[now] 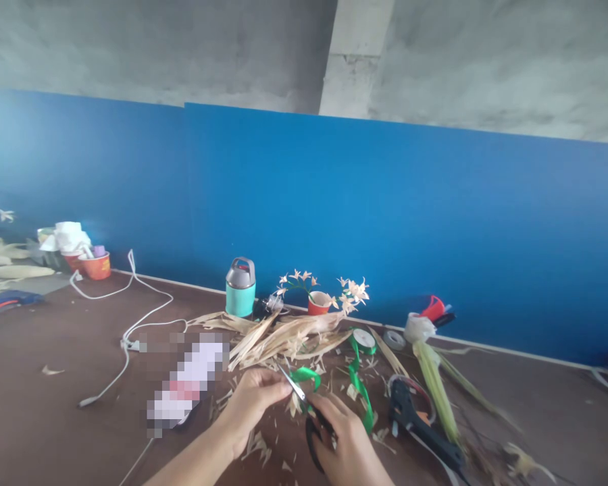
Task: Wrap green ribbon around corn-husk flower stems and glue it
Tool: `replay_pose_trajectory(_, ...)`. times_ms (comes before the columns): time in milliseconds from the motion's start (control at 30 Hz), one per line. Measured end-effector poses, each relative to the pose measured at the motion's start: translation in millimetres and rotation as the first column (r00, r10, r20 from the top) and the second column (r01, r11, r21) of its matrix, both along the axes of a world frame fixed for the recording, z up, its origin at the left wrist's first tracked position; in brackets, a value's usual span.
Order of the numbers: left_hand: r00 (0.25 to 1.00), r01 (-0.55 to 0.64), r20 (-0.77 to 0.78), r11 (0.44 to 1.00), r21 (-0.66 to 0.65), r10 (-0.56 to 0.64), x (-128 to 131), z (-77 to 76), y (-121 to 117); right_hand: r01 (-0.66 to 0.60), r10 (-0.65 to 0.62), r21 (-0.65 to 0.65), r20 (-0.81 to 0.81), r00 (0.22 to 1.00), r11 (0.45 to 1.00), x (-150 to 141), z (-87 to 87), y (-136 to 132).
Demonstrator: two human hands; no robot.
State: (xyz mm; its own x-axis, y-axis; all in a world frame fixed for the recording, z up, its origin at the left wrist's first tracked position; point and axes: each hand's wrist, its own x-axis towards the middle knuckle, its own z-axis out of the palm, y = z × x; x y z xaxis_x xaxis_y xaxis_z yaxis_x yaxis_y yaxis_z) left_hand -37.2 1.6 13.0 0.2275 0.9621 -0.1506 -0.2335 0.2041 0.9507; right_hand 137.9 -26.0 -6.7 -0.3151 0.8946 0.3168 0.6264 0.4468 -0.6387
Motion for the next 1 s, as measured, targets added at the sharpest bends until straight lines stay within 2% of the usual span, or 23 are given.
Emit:
replay_pose_trajectory(333, 0.998, 0.025, 0.065, 1.000, 0.011, -0.025, 0, -7.1, 0, 0.048, -0.051, 0.044, 0.083, 0.995, 0.998, 1, -19.2, 2)
replay_pose_trajectory(500, 0.997, 0.018, 0.075, 1.000, -0.008, -0.017, 0, -4.1, 0, 0.061, -0.068, 0.062, 0.114, 0.991, 0.996, 2, -20.2, 1)
replay_pose_trajectory(700, 0.998, 0.014, 0.069, 0.999, -0.050, -0.011, -1, 0.5, -1, 0.054, -0.069, 0.125, 0.115, 0.991, 0.991, 5, -31.7, 4)
replay_pose_trajectory(1000, 0.999, 0.022, 0.048, 0.998, -0.053, -0.020, -1, 0.0, 0, 0.040, -0.063, 0.132, 0.177, 0.982, 0.990, 5, -18.7, 1)
